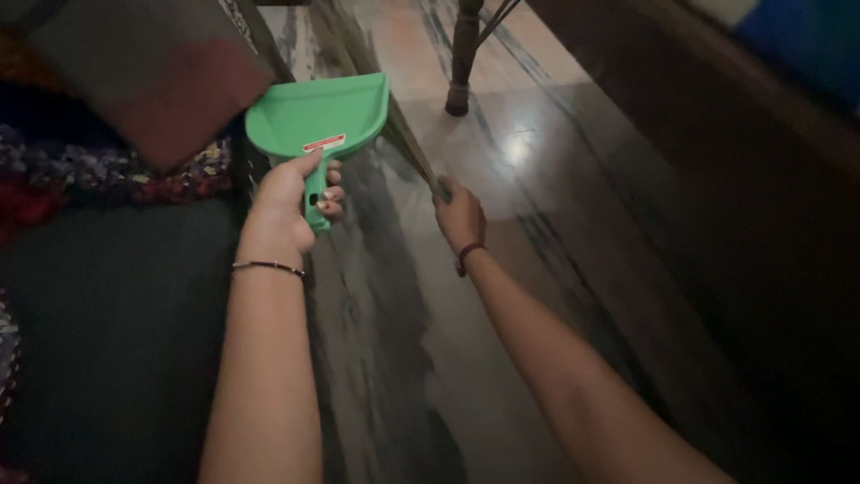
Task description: The person sweeps a tiled floor using a traditional broom and a green dustpan. They gather debris from various areas, including near a bed and an air cooler, and transfer the collected dust into the dustpan.
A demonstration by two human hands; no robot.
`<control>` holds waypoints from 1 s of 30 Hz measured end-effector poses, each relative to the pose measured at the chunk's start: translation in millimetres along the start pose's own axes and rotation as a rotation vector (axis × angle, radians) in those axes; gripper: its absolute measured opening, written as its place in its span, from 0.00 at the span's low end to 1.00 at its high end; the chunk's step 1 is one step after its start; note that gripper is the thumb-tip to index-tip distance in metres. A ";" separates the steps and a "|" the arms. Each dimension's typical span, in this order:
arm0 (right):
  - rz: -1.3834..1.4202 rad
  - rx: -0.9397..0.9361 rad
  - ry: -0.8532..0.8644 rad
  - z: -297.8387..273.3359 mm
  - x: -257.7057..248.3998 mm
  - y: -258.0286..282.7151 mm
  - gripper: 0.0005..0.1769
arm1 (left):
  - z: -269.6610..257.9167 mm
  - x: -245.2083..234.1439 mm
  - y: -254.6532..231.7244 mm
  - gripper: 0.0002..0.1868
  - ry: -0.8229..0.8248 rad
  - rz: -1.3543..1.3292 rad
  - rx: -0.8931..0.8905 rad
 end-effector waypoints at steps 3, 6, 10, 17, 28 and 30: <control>-0.066 0.122 0.031 -11.3 -26.4 -13.7 0.19 | -19.6 15.6 -3.6 0.10 0.057 -0.018 -0.012; -0.047 0.072 0.047 -18.6 -45.9 -21.7 0.19 | -34.9 26.8 -3.6 0.09 0.066 -0.023 -0.024; 0.029 0.130 0.014 -19.8 -61.4 -43.4 0.17 | -44.7 34.8 -2.0 0.09 0.057 -0.036 -0.032; 0.384 0.179 0.129 -29.4 -34.3 -77.8 0.14 | -32.2 20.5 37.1 0.11 -0.031 0.137 -0.067; 0.771 0.753 -0.081 -139.4 51.3 -143.5 0.19 | -20.4 17.9 143.5 0.14 -0.018 0.403 -0.243; 0.656 0.847 -0.259 -155.1 46.3 -159.6 0.24 | -23.3 25.4 156.1 0.13 0.020 0.448 -0.266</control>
Point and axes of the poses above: each hand's wrist, its own z-axis towards the middle knuckle, its own x-axis out of the palm, y = z × x, the point moved 7 cm from there along z, towards the middle knuckle, and after that the axes turned 5 degrees about x, right-handed, at the moved point
